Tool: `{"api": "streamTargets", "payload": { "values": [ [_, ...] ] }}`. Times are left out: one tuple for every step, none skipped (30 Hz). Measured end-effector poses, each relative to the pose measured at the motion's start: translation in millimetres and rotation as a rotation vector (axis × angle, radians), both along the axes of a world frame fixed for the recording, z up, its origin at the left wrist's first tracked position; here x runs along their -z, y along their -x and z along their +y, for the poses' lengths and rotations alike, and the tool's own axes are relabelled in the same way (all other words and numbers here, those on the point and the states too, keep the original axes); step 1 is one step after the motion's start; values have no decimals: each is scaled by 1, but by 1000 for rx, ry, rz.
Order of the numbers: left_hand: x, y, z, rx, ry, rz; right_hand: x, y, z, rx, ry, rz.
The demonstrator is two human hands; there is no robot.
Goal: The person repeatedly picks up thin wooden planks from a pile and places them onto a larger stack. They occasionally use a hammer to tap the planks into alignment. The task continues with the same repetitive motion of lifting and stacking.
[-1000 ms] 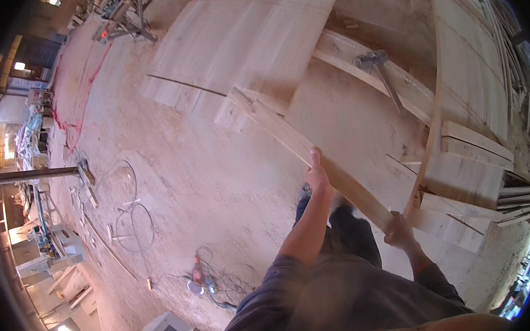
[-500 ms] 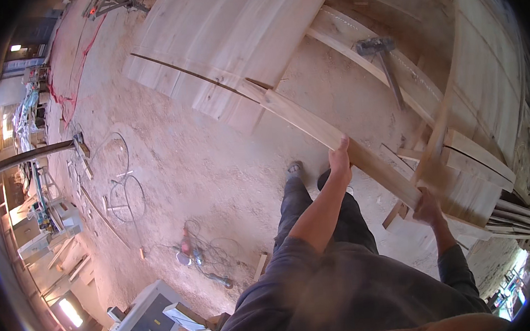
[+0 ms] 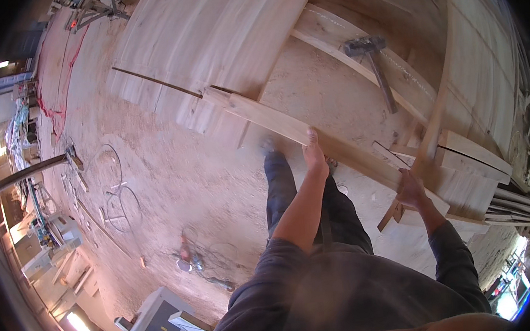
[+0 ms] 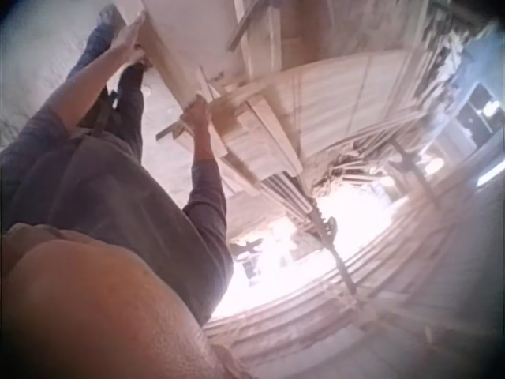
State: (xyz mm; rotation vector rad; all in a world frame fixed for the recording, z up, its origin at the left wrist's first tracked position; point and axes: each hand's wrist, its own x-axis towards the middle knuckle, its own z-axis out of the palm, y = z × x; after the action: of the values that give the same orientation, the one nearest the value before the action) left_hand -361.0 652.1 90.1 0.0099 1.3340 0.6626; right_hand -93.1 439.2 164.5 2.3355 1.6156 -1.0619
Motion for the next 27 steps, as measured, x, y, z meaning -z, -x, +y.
{"api": "streamTargets", "payload": {
  "values": [
    [7,6,4,4,-10,42,-2,6,8,15,37,-3],
    [10,11,8,10,-19,83,-6,17,20,30,77,-7],
    [13,16,13,15,-27,123,1,20,24,27,88,-3],
    [16,21,18,137,-85,446,12,21,26,23,100,0],
    [10,21,27,264,-143,762,18,24,28,23,114,-1],
    [5,25,37,389,-202,1081,21,31,32,24,108,-2],
    [0,35,48,443,-392,1168,23,38,37,24,101,-3],
    [-6,51,63,496,-589,1249,24,46,43,26,93,-4],
    [-7,68,75,546,-784,1327,25,56,54,25,101,-3],
    [-8,81,91,648,-822,1377,27,67,66,26,109,-3],
    [-7,97,109,744,-851,1435,29,82,83,14,116,2],
    [-4,108,128,841,-884,1485,32,95,98,11,127,11],
    [-2,117,144,830,-858,1496,35,109,114,8,139,19],
    [3,126,161,820,-839,1504,38,120,127,11,149,25],
    [7,135,177,809,-819,1512,41,129,136,1,95,20],
    [11,142,192,793,-801,1540,45,137,143,-11,41,16],
    [14,149,206,777,-784,1569,48,146,154,-22,-14,13],
    [17,156,220,759,-765,1598,53,154,166,-30,-41,16],
    [21,164,235,742,-769,1619,58,163,177,-39,-68,20],
    [21,172,248,727,-771,1635,60,172,188,-47,-90,22],
    [22,180,261,712,-772,1651,63,181,200,-57,-90,28],
    [25,189,276,702,-772,1668,67,189,213,-66,-90,33],
    [28,203,294,686,-772,1693,70,202,230,-78,-96,42],
    [29,215,310,673,-775,1715,66,217,248,-70,-116,47],
    [29,226,323,674,-773,1692,60,233,265,-61,-137,51],
    [22,236,338,672,-775,1675,55,242,281,-53,-162,57],
    [18,243,351,670,-777,1658,55,245,288,-26,-242,103]
  ]
}}
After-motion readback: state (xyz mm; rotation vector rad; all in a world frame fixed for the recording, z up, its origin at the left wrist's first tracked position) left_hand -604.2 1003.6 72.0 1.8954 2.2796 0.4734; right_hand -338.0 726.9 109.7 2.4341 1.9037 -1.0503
